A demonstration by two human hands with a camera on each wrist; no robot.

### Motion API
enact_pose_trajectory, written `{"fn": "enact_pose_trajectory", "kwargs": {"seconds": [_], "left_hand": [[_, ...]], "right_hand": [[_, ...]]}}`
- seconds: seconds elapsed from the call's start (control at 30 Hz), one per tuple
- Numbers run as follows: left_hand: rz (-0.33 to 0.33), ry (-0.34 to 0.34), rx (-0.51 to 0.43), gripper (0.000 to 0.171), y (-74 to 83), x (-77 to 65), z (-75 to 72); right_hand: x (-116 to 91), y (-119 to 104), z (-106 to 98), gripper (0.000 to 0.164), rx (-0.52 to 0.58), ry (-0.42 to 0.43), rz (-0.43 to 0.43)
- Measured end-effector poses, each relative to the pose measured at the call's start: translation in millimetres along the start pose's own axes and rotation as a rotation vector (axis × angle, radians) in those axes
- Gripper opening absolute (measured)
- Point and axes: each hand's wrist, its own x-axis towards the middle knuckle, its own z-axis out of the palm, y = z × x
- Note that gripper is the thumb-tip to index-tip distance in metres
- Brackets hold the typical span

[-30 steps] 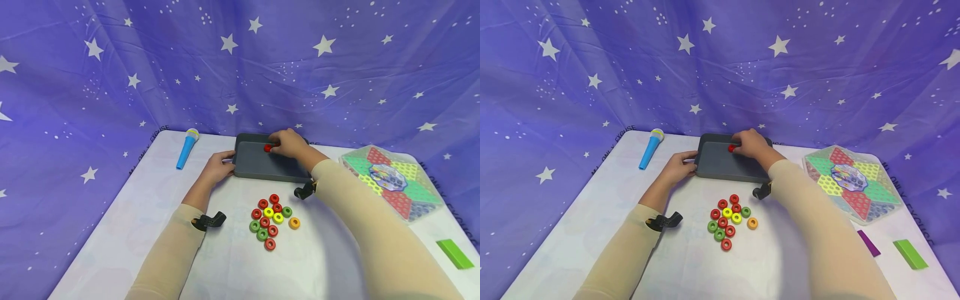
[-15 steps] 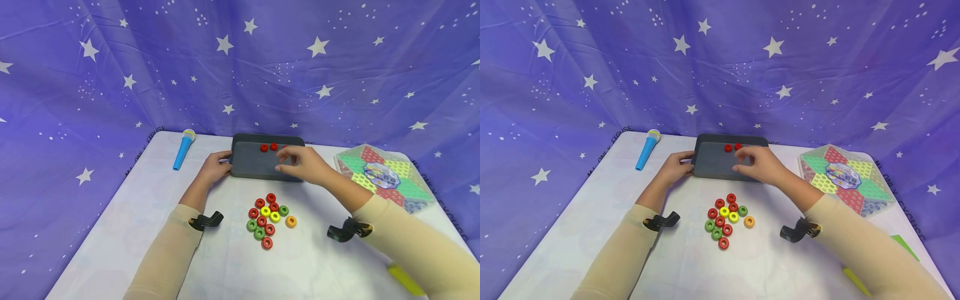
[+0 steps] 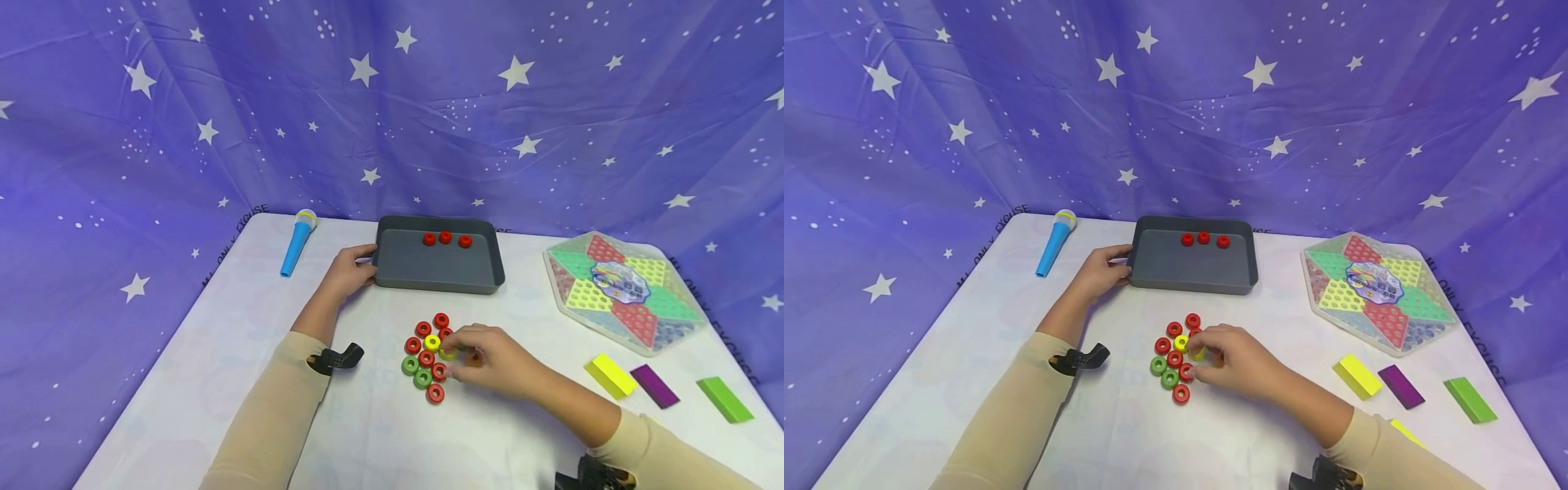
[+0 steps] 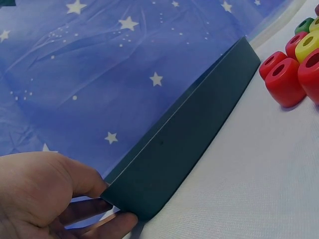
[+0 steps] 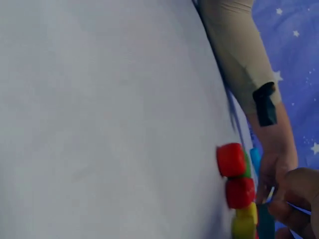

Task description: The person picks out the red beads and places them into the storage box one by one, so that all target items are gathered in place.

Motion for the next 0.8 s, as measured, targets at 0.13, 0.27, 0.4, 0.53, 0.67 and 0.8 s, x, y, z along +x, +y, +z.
{"fn": "enact_pose_trajectory", "kwargs": {"seconds": [0.13,0.27,0.4,0.53,0.67,0.8], "left_hand": [[0.013,-0.002,-0.002,0.058,-1.5,0.2,1.1],[0.012,0.001,-0.004,0.058,-0.9,-0.2,0.9],[0.008,-0.002,-0.005,0.059,-0.6,-0.7,0.4],[0.005,-0.003,-0.007,0.059,-1.5,-0.2,0.5],[-0.002,-0.003,-0.014,0.059,-1.8,-0.3,0.6],[-0.004,-0.002,-0.015,0.059,-0.5,-1.5,0.4]], "right_hand": [[-9.7,0.9,17.6,0.026,-0.138,0.035,-0.037],[-12.9,0.6,27.1,0.027,-0.259,0.065,-0.063],[-13.0,2.7,31.6,0.028,-0.326,0.083,-0.089],[-12.0,3.3,33.7,0.029,-0.388,0.083,-0.115],[-10.5,2.4,34.3,0.028,-0.441,0.091,-0.157],[-9.5,2.3,34.8,0.026,-0.468,0.097,-0.200]]}}
